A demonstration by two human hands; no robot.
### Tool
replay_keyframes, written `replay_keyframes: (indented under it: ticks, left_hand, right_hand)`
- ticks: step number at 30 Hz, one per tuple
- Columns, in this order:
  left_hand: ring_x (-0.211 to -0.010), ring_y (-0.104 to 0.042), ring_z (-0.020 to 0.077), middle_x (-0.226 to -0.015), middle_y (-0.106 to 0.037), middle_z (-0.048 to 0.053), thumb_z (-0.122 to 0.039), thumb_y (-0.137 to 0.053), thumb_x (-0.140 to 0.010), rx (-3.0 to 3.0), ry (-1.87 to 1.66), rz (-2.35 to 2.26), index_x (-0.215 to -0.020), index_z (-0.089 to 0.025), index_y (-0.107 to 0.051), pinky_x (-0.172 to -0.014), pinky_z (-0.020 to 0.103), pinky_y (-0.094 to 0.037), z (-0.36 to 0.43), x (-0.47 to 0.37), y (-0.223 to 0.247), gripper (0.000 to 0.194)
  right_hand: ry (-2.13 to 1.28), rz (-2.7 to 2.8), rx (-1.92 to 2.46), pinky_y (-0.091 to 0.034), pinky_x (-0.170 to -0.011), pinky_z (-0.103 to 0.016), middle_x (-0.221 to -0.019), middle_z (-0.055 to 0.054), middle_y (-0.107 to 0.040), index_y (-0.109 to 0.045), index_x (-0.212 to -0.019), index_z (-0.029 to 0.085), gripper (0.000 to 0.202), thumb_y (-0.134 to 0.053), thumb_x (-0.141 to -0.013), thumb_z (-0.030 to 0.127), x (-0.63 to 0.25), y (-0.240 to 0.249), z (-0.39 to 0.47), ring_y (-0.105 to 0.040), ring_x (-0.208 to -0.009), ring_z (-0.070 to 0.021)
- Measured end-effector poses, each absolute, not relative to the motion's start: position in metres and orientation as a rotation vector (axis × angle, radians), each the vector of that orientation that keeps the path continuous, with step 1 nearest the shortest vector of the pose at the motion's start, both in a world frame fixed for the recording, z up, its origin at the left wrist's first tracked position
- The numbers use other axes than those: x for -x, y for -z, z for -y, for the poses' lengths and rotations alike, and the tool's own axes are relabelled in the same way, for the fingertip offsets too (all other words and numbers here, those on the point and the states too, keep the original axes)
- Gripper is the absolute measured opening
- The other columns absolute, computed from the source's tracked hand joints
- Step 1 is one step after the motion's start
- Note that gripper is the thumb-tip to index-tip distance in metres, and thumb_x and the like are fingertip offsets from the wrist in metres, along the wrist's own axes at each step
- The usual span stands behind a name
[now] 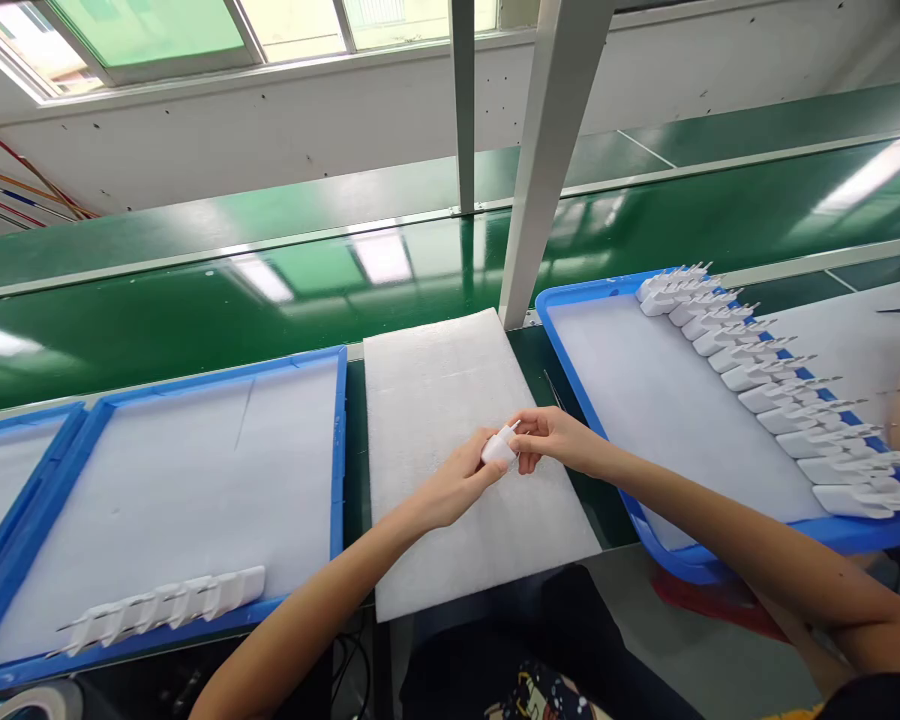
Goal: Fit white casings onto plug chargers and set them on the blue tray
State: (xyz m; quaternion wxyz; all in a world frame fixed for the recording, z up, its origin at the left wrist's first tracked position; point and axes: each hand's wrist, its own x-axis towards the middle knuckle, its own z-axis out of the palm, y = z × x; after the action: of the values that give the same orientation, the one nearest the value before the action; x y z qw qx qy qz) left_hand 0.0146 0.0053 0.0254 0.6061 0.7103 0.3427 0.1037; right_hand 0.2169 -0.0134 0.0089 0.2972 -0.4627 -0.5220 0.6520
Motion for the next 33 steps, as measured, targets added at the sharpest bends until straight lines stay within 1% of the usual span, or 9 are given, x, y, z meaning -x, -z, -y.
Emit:
replay_keyframes:
  ticks: [4,6,9,12,17,23,27,30,33]
  left_hand:
    - [-0.093,-0.055,0.0163,-0.106,-0.054,0.007,-0.029,-0.045,-0.091,-1.473,-0.195,-0.587,-0.126,-0.022,-0.038,-0.082,0.036,-0.049,-0.008,-0.01,-0.029,0.036]
    - [-0.096,-0.056,0.0171,-0.105,-0.055,0.007,-0.033,-0.047,-0.091,-1.519,-0.284,-0.611,-0.118,-0.02,-0.043,-0.088,0.04,-0.048,-0.009,-0.011,-0.029,0.03]
    - [-0.096,-0.055,0.0174,-0.103,-0.056,0.004,-0.033,-0.062,-0.081,-1.743,-0.52,-0.743,-0.101,-0.019,-0.05,-0.093,0.044,-0.046,-0.01,-0.013,-0.026,0.028]
    - [-0.093,-0.054,0.0168,-0.099,-0.054,0.002,-0.032,-0.069,-0.075,-1.929,-0.672,-0.777,-0.097,-0.02,-0.049,-0.087,0.04,-0.049,-0.011,-0.012,-0.021,0.032]
    - [-0.09,-0.055,0.0176,-0.099,-0.053,0.004,-0.031,-0.066,-0.078,-2.117,-0.719,-0.719,-0.099,-0.02,-0.046,-0.077,0.034,-0.05,-0.01,-0.009,-0.019,0.031]
    - [-0.09,-0.058,0.0175,-0.102,-0.058,0.006,-0.035,-0.062,-0.083,-2.18,-0.766,-0.584,-0.106,-0.019,-0.046,-0.076,0.032,-0.051,-0.008,-0.007,-0.017,0.032]
    - [-0.084,-0.061,0.0176,-0.098,-0.059,0.005,-0.038,-0.063,-0.082,-2.186,-0.801,-0.632,-0.105,-0.018,-0.047,-0.072,0.032,-0.052,-0.006,-0.008,-0.017,0.034]
    - [-0.084,-0.06,0.0177,-0.097,-0.059,0.006,-0.039,-0.062,-0.082,-2.245,-0.843,-0.671,-0.104,-0.018,-0.047,-0.071,0.032,-0.053,-0.006,-0.008,-0.016,0.034]
    - [-0.094,-0.057,0.0205,-0.098,-0.059,0.007,-0.032,-0.058,-0.085,-2.508,-0.919,-0.65,-0.101,-0.017,-0.047,-0.079,0.035,-0.052,-0.01,-0.008,-0.013,0.025]
  right_hand:
    - [-1.659,1.35,1.229,-0.051,-0.054,-0.026,-0.067,0.003,-0.057,-0.048,-0.106,0.016,0.034,-0.059,-0.084,0.039,-0.22,-0.008,0.013,-0.061,-0.057,-0.0133]
    - [-1.529,1.373,1.25,-0.051,-0.058,-0.027,-0.075,0.002,-0.056,-0.047,-0.103,0.018,0.028,-0.057,-0.085,0.037,-0.221,-0.009,0.015,-0.06,-0.061,-0.0123]
    - [-1.295,1.542,1.197,-0.051,-0.075,-0.032,-0.093,-0.002,-0.054,-0.049,-0.098,0.019,0.016,-0.055,-0.085,0.026,-0.221,-0.015,0.02,-0.058,-0.082,-0.0146]
    - [-1.179,1.796,1.071,-0.049,-0.083,-0.035,-0.1,-0.003,-0.051,-0.047,-0.102,0.022,0.024,-0.056,-0.081,0.016,-0.219,-0.022,0.026,-0.053,-0.093,-0.0167]
    - [-0.946,1.974,1.051,-0.048,-0.078,-0.036,-0.101,-0.005,-0.048,-0.043,-0.102,0.024,0.031,-0.062,-0.079,0.016,-0.214,-0.022,0.033,-0.05,-0.089,-0.0182]
    - [-0.897,1.968,1.075,-0.047,-0.072,-0.032,-0.096,-0.004,-0.051,-0.045,-0.095,0.023,0.021,-0.063,-0.083,0.021,-0.213,-0.019,0.037,-0.052,-0.085,-0.0175]
    - [-0.882,1.897,1.113,-0.048,-0.069,-0.031,-0.091,-0.003,-0.055,-0.048,-0.091,0.022,0.024,-0.069,-0.079,0.026,-0.215,-0.018,0.038,-0.054,-0.08,-0.0167]
    - [-0.987,1.852,1.175,-0.049,-0.075,-0.032,-0.097,-0.003,-0.055,-0.05,-0.092,0.023,0.025,-0.069,-0.078,0.029,-0.216,-0.021,0.036,-0.056,-0.087,-0.0178]
    - [-1.196,1.792,1.198,-0.048,-0.087,-0.036,-0.1,-0.003,-0.054,-0.05,-0.095,0.023,0.028,-0.069,-0.077,0.033,-0.212,-0.025,0.031,-0.055,-0.094,-0.0187]
